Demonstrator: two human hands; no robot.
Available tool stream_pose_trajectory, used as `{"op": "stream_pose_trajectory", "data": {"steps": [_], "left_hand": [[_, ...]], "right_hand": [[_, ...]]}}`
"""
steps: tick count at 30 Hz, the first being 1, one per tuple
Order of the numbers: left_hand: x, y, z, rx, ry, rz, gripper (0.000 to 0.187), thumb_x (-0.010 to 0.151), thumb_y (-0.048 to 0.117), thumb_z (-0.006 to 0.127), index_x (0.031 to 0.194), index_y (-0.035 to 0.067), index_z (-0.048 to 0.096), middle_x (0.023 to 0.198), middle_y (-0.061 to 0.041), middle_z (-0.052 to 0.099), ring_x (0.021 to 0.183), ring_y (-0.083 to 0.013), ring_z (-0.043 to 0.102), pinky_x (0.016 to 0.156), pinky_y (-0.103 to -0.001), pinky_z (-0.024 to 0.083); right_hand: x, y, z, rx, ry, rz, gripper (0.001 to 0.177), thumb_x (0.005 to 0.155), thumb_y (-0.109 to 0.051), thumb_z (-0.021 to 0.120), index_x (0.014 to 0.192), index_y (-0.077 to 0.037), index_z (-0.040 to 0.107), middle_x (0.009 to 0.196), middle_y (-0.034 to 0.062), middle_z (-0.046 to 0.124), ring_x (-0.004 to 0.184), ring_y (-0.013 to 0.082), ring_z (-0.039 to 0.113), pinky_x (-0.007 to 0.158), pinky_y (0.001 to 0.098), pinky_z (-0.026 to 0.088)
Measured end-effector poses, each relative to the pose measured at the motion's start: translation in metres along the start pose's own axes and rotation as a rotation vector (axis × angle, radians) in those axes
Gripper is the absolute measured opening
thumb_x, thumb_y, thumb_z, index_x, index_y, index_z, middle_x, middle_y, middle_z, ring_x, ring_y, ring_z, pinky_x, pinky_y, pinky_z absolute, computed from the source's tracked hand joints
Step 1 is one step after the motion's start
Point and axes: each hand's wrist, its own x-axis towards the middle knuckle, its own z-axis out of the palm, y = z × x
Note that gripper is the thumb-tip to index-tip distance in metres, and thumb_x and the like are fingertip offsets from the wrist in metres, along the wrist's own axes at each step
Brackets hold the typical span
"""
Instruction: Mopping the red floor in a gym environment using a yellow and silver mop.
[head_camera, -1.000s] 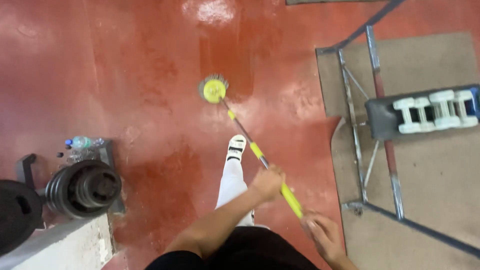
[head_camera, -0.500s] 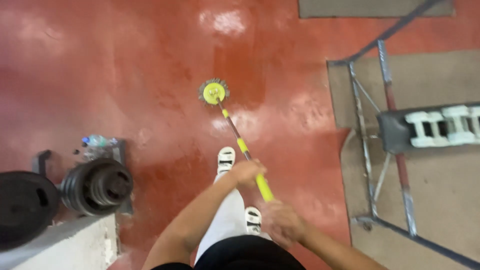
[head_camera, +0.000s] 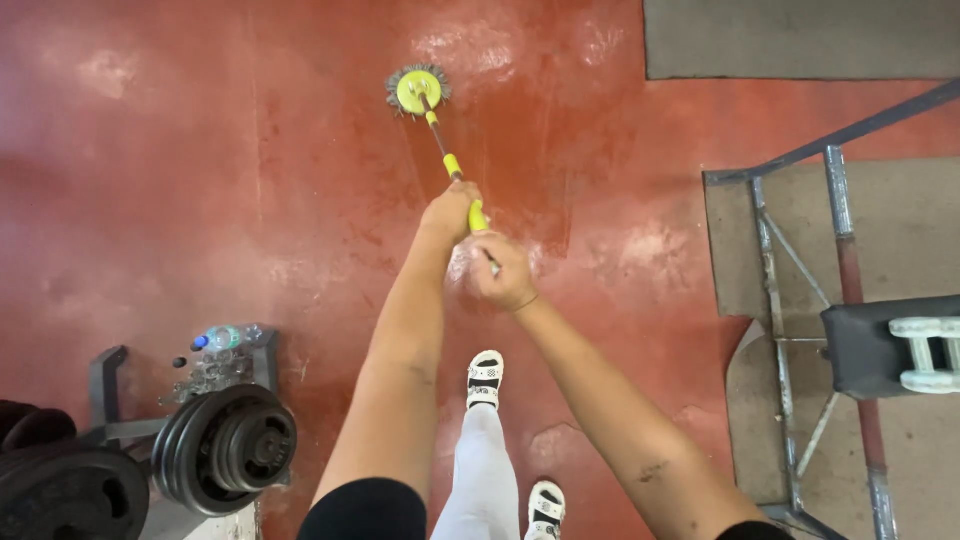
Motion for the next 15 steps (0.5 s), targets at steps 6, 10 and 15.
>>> {"op": "stream_pose_trajectory", "data": {"steps": [6, 10, 15], "left_hand": [[-0.036, 0.039, 0.042, 0.074, -0.161, -0.231, 0.022, 0.093, 0.028, 0.069, 0.107, 0.012, 0.066, 0.115, -0.019, 0.065, 0.103, -0.0388, 0.068, 0.088, -0.050, 0.055], [-0.134, 0.092, 0.082, -0.077, -0.028, -0.218, 0.013, 0.103, 0.020, 0.058, 0.109, 0.016, 0.069, 0.119, -0.014, 0.068, 0.111, -0.0362, 0.066, 0.093, -0.051, 0.055], [-0.272, 0.217, 0.069, -0.022, -0.058, -0.081, 0.027, 0.080, 0.033, 0.073, 0.095, 0.011, 0.068, 0.111, -0.010, 0.067, 0.126, -0.0343, 0.055, 0.090, -0.059, 0.042]], "right_hand": [[-0.076, 0.008, -0.025, 0.032, -0.013, 0.137, 0.004, 0.093, 0.003, 0.062, 0.093, 0.002, 0.065, 0.085, 0.0136, 0.063, 0.072, 0.0238, 0.062, 0.066, 0.0354, 0.051], [-0.149, -0.079, -0.064, 0.038, -0.054, 0.181, 0.004, 0.090, 0.001, 0.062, 0.091, 0.003, 0.066, 0.086, 0.0162, 0.066, 0.071, 0.0248, 0.066, 0.065, 0.0324, 0.053], [-0.283, -0.164, -0.113, 0.135, -0.149, 0.155, 0.006, 0.093, -0.001, 0.065, 0.088, -0.001, 0.068, 0.080, 0.0114, 0.066, 0.082, 0.0288, 0.070, 0.095, 0.0418, 0.058]]}}
